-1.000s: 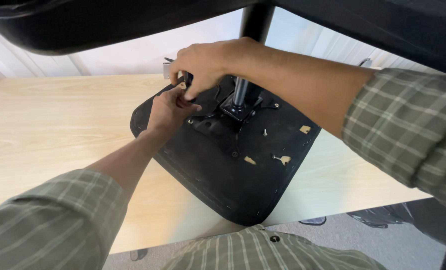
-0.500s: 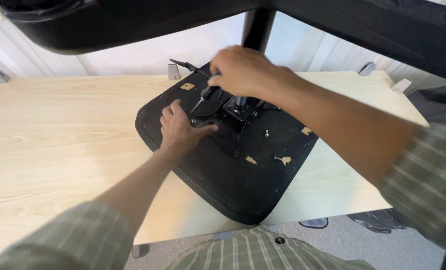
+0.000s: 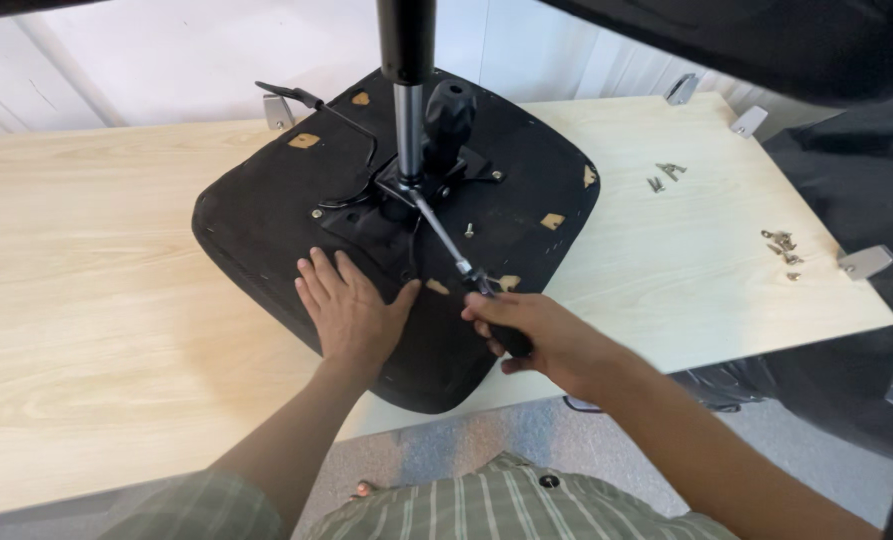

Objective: The person uses a screwdriver to tighten screws into the underside of an overturned chair seat, securing the central gas lift mechanism to the seat base. The person repeatedly picks up screws and fastens them into the mounting plate.

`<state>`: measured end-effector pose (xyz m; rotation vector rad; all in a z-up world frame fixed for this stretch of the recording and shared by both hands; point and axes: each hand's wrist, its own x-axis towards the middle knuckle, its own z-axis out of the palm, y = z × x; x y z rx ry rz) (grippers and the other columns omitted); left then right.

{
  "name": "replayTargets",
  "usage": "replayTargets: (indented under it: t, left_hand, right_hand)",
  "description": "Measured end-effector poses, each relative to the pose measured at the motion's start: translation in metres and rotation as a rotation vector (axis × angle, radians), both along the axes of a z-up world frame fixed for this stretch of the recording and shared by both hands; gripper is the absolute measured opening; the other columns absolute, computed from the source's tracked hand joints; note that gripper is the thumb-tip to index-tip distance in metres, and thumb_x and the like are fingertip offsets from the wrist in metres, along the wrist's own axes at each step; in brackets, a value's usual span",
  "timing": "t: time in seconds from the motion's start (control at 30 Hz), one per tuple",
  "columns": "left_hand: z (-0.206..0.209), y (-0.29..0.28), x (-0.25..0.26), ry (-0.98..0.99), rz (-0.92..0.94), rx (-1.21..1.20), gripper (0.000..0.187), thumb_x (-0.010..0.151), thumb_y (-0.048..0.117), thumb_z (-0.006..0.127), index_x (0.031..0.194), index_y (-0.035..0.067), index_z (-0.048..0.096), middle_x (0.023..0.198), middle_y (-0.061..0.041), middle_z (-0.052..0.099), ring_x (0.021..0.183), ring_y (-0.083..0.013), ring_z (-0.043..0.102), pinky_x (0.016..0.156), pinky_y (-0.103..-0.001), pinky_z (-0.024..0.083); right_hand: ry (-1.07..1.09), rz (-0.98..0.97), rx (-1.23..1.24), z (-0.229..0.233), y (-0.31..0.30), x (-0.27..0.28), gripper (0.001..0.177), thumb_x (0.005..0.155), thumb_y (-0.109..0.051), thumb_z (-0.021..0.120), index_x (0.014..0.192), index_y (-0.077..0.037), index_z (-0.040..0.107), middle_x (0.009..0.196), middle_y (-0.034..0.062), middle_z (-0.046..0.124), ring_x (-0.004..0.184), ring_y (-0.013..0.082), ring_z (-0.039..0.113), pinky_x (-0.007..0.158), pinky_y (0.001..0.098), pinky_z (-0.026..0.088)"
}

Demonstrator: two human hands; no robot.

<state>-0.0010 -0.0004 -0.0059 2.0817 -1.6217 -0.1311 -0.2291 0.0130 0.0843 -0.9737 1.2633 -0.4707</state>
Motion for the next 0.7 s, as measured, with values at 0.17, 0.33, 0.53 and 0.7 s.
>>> replayTargets:
  t: [0.17,0.33,0.53,0.7]
  left_hand:
    - [-0.007,0.002,-0.003,-0.1,0.016,-0.021,0.103,0.086,0.061,0.068,0.147,-0.014,0.034,0.158,-0.039,0.022,0.151,-0.05,0.012,0.122,-0.056,0.009]
    - [-0.008,0.002,-0.01,-0.124,0.058,-0.013,0.106,0.083,0.064,0.068,0.148,-0.013,0.035,0.158,-0.037,0.022,0.151,-0.0483,0.014,0.123,-0.055,0.009]
    - [-0.004,0.002,-0.016,-0.192,0.111,0.04,0.104,0.085,0.065,0.063,0.149,-0.012,0.034,0.16,-0.036,0.022,0.153,-0.0459,0.015,0.125,-0.054,0.009]
    - [0.001,-0.001,-0.017,-0.166,0.104,0.064,0.104,0.086,0.066,0.061,0.148,-0.013,0.031,0.158,-0.037,0.021,0.151,-0.0469,0.012,0.122,-0.054,0.008]
  right_hand:
    - [0.545,0.166,-0.669,-0.015,-0.051,0.026,0.04,0.073,-0.044,0.085,0.084,-0.007,0.077,0.068,0.0082,0.073,0.066,0.0181,0.073,0.063,0.0313,0.053]
    - [0.611,0.343,-0.683,-0.026,-0.083,0.053,0.029,0.082,-0.041,0.077,0.084,-0.012,0.078,0.073,0.0078,0.076,0.069,0.025,0.076,0.068,0.038,0.059]
    - [0.69,0.382,-0.769,-0.028,-0.093,0.072,0.013,0.08,-0.025,0.076,0.079,-0.013,0.078,0.067,0.0055,0.072,0.067,0.0236,0.073,0.066,0.0386,0.057]
    - [0.684,0.402,-0.675,-0.021,-0.093,0.076,0.013,0.081,-0.021,0.074,0.074,-0.01,0.075,0.062,0.0057,0.072,0.062,0.0204,0.074,0.064,0.0372,0.057]
